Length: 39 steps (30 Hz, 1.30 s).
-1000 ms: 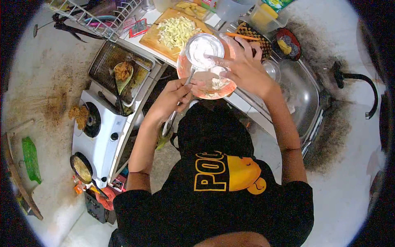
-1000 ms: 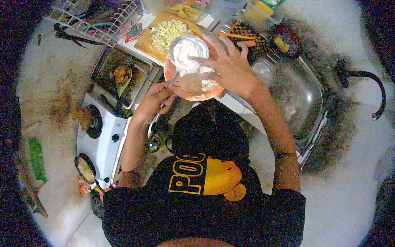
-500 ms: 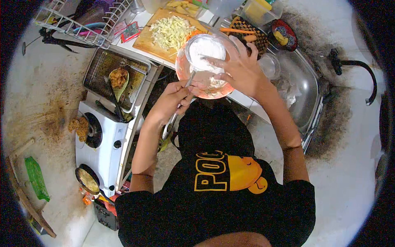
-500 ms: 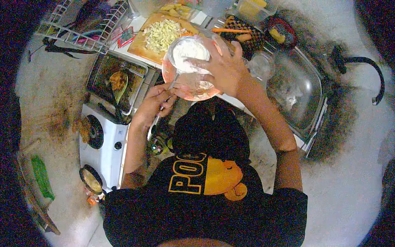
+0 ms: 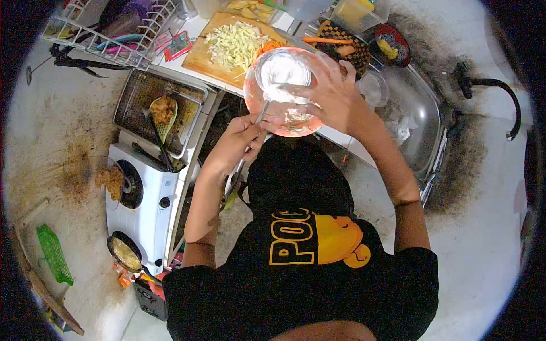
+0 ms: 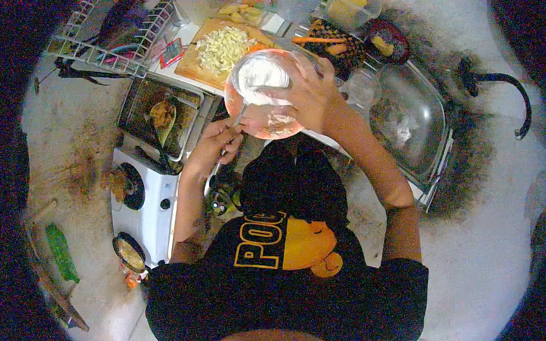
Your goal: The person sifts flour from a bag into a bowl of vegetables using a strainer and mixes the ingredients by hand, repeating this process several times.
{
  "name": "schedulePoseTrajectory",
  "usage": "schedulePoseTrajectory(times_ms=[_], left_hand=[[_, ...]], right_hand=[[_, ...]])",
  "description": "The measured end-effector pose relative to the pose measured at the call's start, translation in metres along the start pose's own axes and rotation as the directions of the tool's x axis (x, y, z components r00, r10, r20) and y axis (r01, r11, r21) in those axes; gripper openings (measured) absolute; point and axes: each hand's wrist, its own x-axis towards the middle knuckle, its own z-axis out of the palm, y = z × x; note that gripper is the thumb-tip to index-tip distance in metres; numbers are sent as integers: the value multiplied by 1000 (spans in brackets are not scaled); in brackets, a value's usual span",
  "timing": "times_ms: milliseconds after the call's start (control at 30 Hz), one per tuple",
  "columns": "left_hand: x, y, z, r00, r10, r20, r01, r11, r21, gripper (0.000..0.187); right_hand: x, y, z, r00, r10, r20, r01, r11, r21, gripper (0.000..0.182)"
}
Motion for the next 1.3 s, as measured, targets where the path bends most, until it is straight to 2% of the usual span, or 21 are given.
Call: schedulePoseTrajectory(times_ms=[133, 233, 367, 533, 600, 667, 733, 867, 967, 1033, 1067, 1133, 1300], left_hand=[[-1, -2, -4, 1000, -28, -7, 28, 999, -23, 23], [-2, -1, -2, 1000, -17, -16, 17, 1000, -6, 24], [1, -2, -4, 1000, -27, -16, 27, 1000, 16, 25], [0, 4, -3, 1000, -6, 21, 5, 999, 47, 26], [-1, 5, -3, 1000, 8, 22, -10, 998, 57, 25], [-1, 4, -3, 999, -22, -45, 23, 999, 37, 26], [0, 3, -5, 998, -34, -47, 36, 999, 38, 26], [3, 1, -5, 999, -14, -32, 16, 998, 63, 27], [2, 2, -4, 999, 22, -40, -19, 997, 77, 28], [2, 5, -3, 999, -2, -37, 5, 997, 82, 29], [3, 6, -2, 999, -26, -36, 29, 996, 87, 30], [5, 2, -2, 999, -4, -46, 8, 997, 80, 30], [6, 3, 1, 998, -21, -57, 23, 999, 42, 29]], right_hand=[[-11, 13, -1, 997, -19, -71, 21, 999, 26, 39], [-7, 26, 2, 997, 54, -60, -60, 992, -110, 35], [0, 29, -1, 997, 43, -67, -51, 992, -114, 38], [3, 15, -4, 994, -32, -106, 35, 999, 27, 39], [-2, 15, -8, 996, -36, -85, 38, 999, 20, 39], [-4, 19, -12, 997, -42, -63, 43, 999, 13, 39], [-5, 24, -17, 1000, -1, 24, 2, 999, -40, 37], [-3, 35, -11, 1000, 0, -25, -4, 990, -140, 37], [-5, 27, -16, 999, -32, 21, 34, 995, -96, 39], [-13, 20, -7, 1000, -21, 6, 20, 999, 36, 39], [-15, 17, -5, 1000, -22, 7, 22, 999, 36, 39], [-16, 8, -1, 998, 24, 60, -32, 991, 130, 39], [-7, -5, 0, 998, 47, 50, -54, 988, 143, 42]])
